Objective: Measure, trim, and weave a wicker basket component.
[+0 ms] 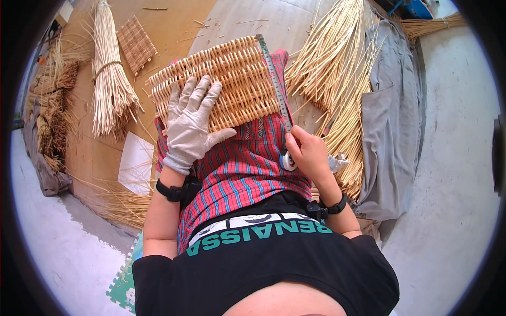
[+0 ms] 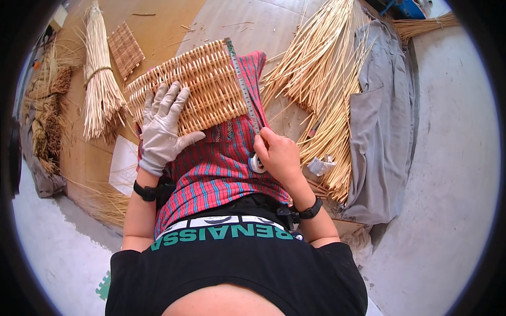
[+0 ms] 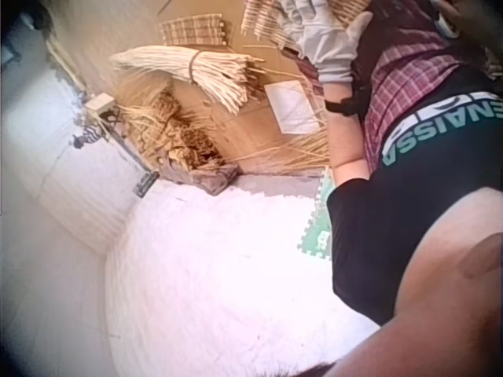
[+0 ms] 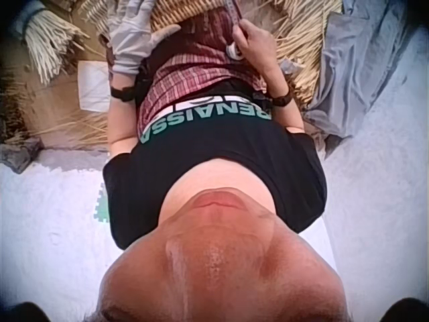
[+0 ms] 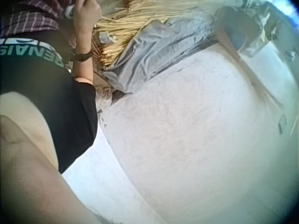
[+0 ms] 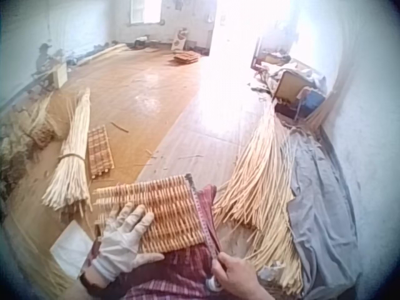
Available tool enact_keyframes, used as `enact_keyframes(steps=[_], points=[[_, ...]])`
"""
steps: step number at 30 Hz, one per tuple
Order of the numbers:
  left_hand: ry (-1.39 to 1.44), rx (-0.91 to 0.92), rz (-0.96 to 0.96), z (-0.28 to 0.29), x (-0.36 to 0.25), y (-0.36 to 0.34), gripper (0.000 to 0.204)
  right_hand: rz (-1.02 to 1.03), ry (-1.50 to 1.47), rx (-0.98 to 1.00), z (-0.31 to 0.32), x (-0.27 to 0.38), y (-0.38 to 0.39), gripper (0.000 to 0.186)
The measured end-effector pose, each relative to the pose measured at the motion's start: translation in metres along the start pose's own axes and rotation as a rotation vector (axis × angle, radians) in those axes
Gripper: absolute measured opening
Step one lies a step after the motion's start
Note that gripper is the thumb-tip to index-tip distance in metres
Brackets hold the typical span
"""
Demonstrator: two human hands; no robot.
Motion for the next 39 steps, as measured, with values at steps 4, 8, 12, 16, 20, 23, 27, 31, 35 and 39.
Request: enact_keyframes(steps=[4, 8, 12, 16, 20, 23, 27, 31, 35, 39], points=[[-0.003, 0.005, 0.006, -0.001, 0.000, 0.000, 0.101, -0.002, -0.004, 0.006, 0.000, 0.001, -0.001, 0.026], [0.001, 0.003, 0.005, -0.001, 0.000, 0.001, 0.102, 0.003, 0.006, 0.003, 0.000, 0.001, -0.002, 0.025], [0.008, -0.001, 0.006, 0.000, 0.000, 0.001, 0.101, 0.025, -0.013, -0.005, -0.001, 0.000, -0.001, 0.026], [0.017, 0.003, 0.014, 0.001, -0.001, 0.002, 0.099, 0.030, 0.003, -0.005, -0.001, 0.000, 0.000, 0.026], [0.013, -0.001, 0.009, 0.001, 0.000, 0.001, 0.098, 0.019, -0.004, 0.001, -0.001, -0.001, 0.000, 0.026], [0.014, -0.006, 0.002, 0.000, 0.000, 0.000, 0.098, 0.016, 0.002, 0.004, -0.001, -0.002, 0.000, 0.027], [0.010, -0.016, -0.003, 0.000, 0.002, -0.001, 0.100, -0.005, 0.005, -0.002, -0.001, 0.002, -0.002, 0.027], [0.029, 0.025, 0.001, 0.007, 0.001, 0.008, 0.087, 0.059, 0.033, 0.045, -0.004, 0.004, -0.002, 0.023], [0.026, 0.042, -0.118, -0.009, 0.000, 0.015, 0.068, -0.018, -0.656, 0.168, 0.022, -0.013, -0.005, 0.022], [0.170, 0.062, -0.217, 0.004, 0.010, 0.055, 0.060, -0.046, -0.799, 0.140, 0.057, 0.013, -0.020, 0.016]])
Point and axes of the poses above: each hand's wrist, its own y-axis away from the middle knuckle, its own z-axis out of the back of the hand, x = y × z, the point moved 7 cm from there along -y, towards the middle knuckle, and after that the axes turned 13 degrees about -y, right-handed, at the moved point
